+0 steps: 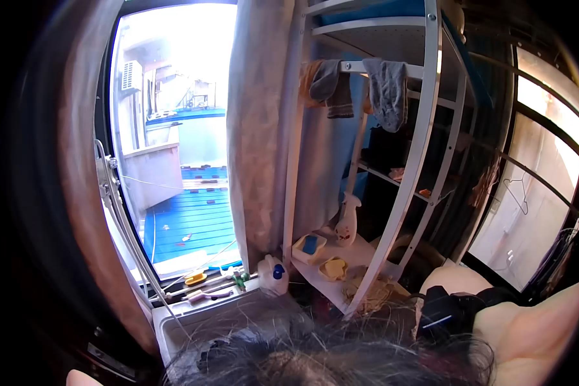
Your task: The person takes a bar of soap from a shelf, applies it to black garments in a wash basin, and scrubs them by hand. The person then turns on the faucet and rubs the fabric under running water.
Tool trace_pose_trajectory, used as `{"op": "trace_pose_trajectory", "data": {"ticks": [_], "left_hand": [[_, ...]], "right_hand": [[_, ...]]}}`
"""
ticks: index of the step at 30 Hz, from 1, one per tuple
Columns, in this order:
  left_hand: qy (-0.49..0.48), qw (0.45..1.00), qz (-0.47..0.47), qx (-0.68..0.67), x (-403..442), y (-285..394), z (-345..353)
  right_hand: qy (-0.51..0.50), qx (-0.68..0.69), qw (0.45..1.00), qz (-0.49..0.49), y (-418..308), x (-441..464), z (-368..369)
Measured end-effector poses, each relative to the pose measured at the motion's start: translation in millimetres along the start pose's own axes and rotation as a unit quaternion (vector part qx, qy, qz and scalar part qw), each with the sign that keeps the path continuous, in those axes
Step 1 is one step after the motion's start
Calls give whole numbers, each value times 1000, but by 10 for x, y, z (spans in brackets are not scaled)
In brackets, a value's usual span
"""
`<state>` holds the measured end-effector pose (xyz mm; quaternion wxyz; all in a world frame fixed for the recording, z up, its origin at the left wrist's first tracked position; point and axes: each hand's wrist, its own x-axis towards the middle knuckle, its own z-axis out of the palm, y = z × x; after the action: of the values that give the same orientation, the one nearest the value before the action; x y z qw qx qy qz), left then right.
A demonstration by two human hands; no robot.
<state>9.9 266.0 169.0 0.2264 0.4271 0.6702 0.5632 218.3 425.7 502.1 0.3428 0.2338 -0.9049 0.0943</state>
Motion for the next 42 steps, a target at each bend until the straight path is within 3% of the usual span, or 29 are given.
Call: {"op": "trace_pose_trajectory", "data": {"ticks": [20, 33, 38, 42], "left_hand": [[-70, 997, -27, -5, 352, -691, 580], [-4, 1000, -1, 14, 43, -637, 318], [101, 992, 61, 46, -509, 52, -209], [252, 926, 253, 124, -1260, 1157, -640]], "right_hand": [[-75, 50, 996, -30, -38, -62, 95], [-115, 93, 986, -82, 274, 203, 373], [-121, 131, 979, -101, 333, 292, 515], [-143, 154, 970, -118, 336, 410, 457]]}}
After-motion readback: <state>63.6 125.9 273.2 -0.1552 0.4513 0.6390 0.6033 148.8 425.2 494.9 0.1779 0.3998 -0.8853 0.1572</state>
